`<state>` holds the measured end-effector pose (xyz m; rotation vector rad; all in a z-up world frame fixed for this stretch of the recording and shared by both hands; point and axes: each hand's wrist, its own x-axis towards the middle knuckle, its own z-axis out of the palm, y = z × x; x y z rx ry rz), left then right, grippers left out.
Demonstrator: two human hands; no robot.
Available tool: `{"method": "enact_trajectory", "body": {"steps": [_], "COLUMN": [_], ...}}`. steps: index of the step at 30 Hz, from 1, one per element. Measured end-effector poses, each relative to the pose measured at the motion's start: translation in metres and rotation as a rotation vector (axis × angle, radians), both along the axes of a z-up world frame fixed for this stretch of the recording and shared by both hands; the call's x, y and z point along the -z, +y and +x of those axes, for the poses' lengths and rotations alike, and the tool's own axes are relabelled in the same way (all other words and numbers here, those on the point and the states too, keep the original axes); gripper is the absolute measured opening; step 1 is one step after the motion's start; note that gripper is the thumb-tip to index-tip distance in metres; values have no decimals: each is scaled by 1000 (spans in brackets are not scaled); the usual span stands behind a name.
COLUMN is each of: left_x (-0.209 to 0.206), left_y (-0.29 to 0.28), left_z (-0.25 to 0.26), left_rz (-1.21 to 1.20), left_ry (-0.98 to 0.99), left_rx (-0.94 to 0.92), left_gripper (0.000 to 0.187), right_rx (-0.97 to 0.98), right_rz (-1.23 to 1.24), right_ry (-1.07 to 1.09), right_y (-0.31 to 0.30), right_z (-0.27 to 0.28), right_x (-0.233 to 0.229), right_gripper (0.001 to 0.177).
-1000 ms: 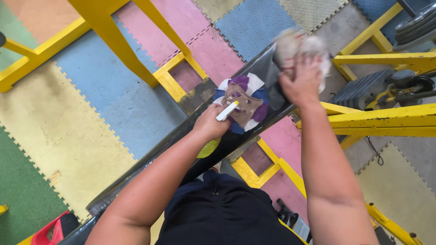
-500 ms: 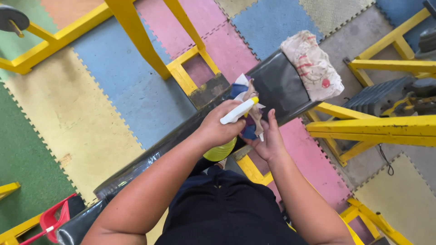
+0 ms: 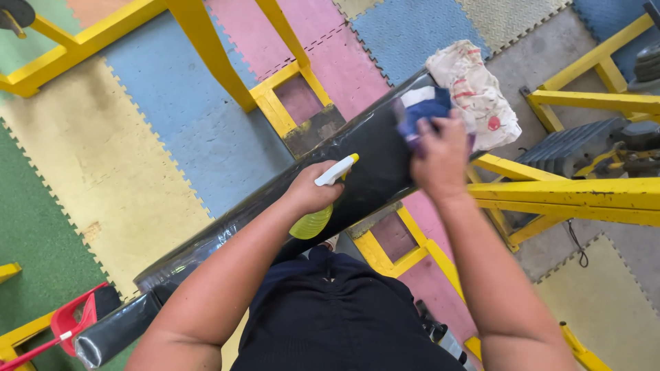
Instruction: The recorder sweeps the floor with a broom and dustpan before cleaning a weight bench and gym equipment with a spray bottle and cloth.
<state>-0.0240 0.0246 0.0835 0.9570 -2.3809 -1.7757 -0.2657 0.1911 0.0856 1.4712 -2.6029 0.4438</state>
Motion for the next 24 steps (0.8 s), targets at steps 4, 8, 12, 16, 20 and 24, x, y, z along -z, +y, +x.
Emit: {"method": "enact_trajectory", "body": {"steps": [4, 8, 12, 16, 20, 24], "left_x": [26, 32, 12, -2, 0, 3], "left_y": [3, 4, 2, 14, 19, 17], "left_z": [8, 10, 0, -21, -40, -32], "left_rz": [-37, -90, -159, -157, -158, -213], "left_ry": [23, 47, -92, -155, -249, -252], "left_rx": [-52, -101, -78, -54, -104, -130], "left_gripper": [33, 28, 28, 24, 22, 20], "right_rx": [-235, -447, -280, -147, -191, -104], "right_rz": [-10, 145, -50, -28, -58, -125], "right_ry": [107, -105, -79, 19, -55, -22], "right_y": [-19, -25, -52, -58, -59, -60], "right_z": [72, 100, 28, -27, -24, 12], "right_x": [66, 83, 27, 15, 18, 24], "right_gripper": [66, 56, 57, 58, 54, 49]}}
